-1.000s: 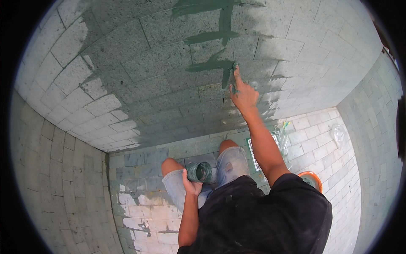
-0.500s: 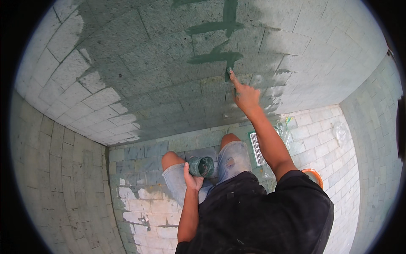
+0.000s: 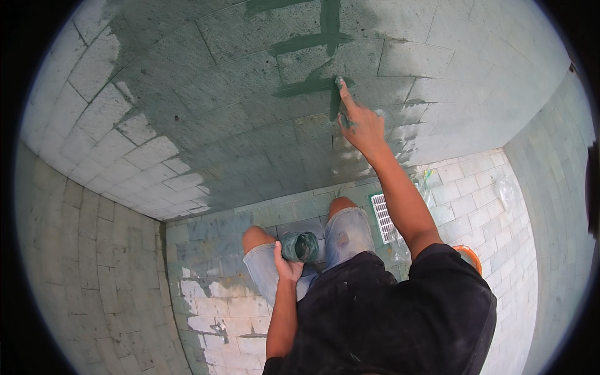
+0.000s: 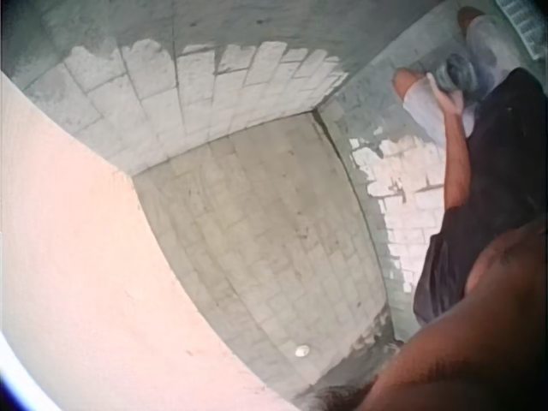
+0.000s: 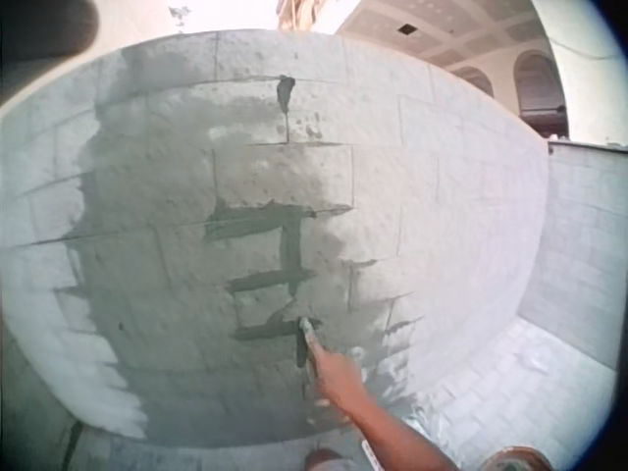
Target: The person gathers green paste from an orange container and applies it to the seams between wall tiles using their finger.
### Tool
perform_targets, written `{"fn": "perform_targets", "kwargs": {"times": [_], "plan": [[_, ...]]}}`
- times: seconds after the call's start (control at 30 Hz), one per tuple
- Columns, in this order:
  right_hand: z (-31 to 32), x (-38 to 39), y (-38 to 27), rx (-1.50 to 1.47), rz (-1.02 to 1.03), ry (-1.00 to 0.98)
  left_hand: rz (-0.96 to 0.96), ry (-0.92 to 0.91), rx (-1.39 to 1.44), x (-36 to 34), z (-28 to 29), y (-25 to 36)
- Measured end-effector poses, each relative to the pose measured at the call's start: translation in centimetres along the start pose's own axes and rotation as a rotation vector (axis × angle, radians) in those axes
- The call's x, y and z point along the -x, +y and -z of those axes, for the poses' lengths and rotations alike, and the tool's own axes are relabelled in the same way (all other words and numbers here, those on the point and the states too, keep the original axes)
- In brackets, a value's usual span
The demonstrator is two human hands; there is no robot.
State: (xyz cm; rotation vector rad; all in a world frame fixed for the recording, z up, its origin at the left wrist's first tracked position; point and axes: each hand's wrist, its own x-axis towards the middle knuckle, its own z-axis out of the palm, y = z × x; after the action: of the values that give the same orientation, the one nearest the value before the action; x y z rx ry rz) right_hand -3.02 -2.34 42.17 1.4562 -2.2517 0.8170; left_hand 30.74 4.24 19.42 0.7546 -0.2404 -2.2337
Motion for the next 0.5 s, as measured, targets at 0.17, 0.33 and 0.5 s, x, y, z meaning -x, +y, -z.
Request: {"fn": "perform_targets", "kwargs": {"times": [0.17, 0.33, 0.5], "plan": [[-1.0, 1.1, 0.6, 0.167, -0.05, -0.191, 0.001, -0.026, 0.025, 0.1, -0.9, -0.2], [-4.0, 4.0, 0.9, 0.179, -0.096, -0.412, 0.029, -0.054, 0.06, 0.4, -1.2, 0.2], [-5.8, 10.7, 3.0, -0.535, 0.048, -0.655, -0.012, -0.092, 0.142, 0.0, -4.3, 2.1]]}}
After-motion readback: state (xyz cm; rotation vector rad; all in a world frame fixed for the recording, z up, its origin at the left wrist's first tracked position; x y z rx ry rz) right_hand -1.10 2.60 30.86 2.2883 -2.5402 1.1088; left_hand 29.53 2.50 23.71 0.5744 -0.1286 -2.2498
